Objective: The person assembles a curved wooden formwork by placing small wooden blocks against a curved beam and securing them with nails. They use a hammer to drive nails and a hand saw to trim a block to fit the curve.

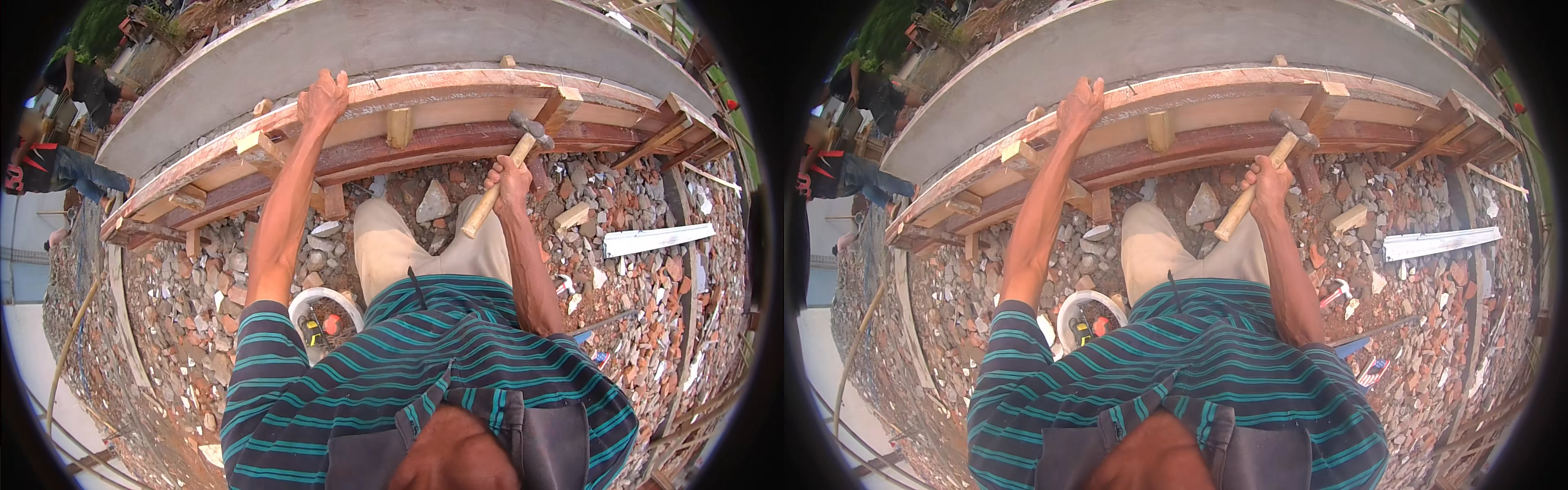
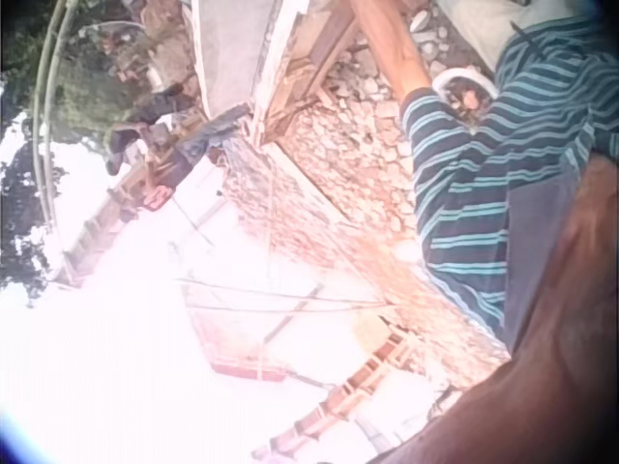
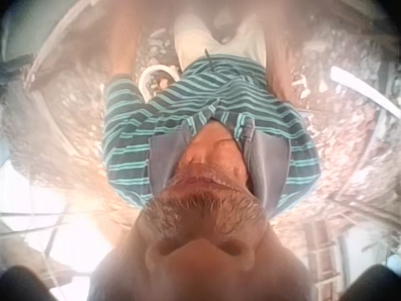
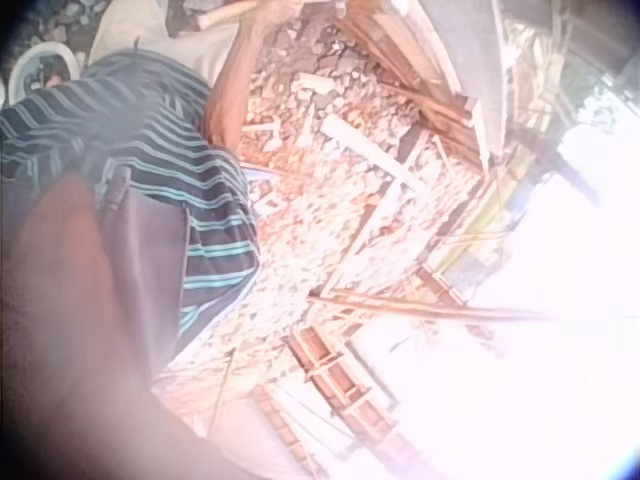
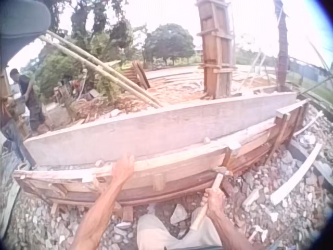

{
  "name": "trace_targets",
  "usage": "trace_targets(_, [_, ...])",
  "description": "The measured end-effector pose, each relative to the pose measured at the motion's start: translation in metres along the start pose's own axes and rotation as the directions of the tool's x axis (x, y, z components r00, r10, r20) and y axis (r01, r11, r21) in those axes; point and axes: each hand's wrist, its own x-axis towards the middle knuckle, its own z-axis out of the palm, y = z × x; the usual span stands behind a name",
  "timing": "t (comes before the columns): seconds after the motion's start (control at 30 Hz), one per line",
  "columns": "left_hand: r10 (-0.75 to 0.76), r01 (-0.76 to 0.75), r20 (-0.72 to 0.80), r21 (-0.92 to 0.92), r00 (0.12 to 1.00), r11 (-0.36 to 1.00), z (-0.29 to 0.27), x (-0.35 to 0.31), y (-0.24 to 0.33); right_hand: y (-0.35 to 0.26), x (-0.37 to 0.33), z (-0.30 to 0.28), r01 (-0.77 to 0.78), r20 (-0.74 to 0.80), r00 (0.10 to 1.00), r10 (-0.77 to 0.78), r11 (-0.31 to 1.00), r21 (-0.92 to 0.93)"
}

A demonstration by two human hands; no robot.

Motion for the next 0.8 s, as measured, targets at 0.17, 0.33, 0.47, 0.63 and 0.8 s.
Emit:
trace_targets(0.17, [-0.017, 0.017, 0.013, -0.022, 1.0, 1.0, -0.001, 0.0, 0.017, 0.053, -0.001, 0.055, 0.009, -0.173, 0.984, 0.039, 0.962, 0.273])
trace_targets(0.33, [-0.005, 0.005, 0.042, -0.004, 0.999, 1.0, -0.003, 0.006, 0.015, 0.038, -0.002, 0.023, -0.076, 0.385, 0.873, 0.299, 0.863, -0.499])
trace_targets(0.47, [0.165, -0.329, -0.495, -0.263, 0.853, 0.907, 0.009, 0.0, -0.008, 0.018, -0.025, -0.005, -0.127, 0.26, 0.942, 0.211, 0.944, -0.305])
trace_targets(0.63, [0.115, -0.342, -0.355, -0.686, 0.928, 0.642, 0.039, -0.108, 0.009, 0.013, -0.011, -0.027, 0.045, -0.106, 0.994, -0.026, 0.983, 0.181])
trace_targets(0.8, [0.035, -0.116, -0.147, -0.588, 0.989, 0.801, 0.123, -0.113, 0.008, 0.019, 0.017, -0.013, 0.122, -0.284, 0.959, 0.004, 0.896, 0.427])
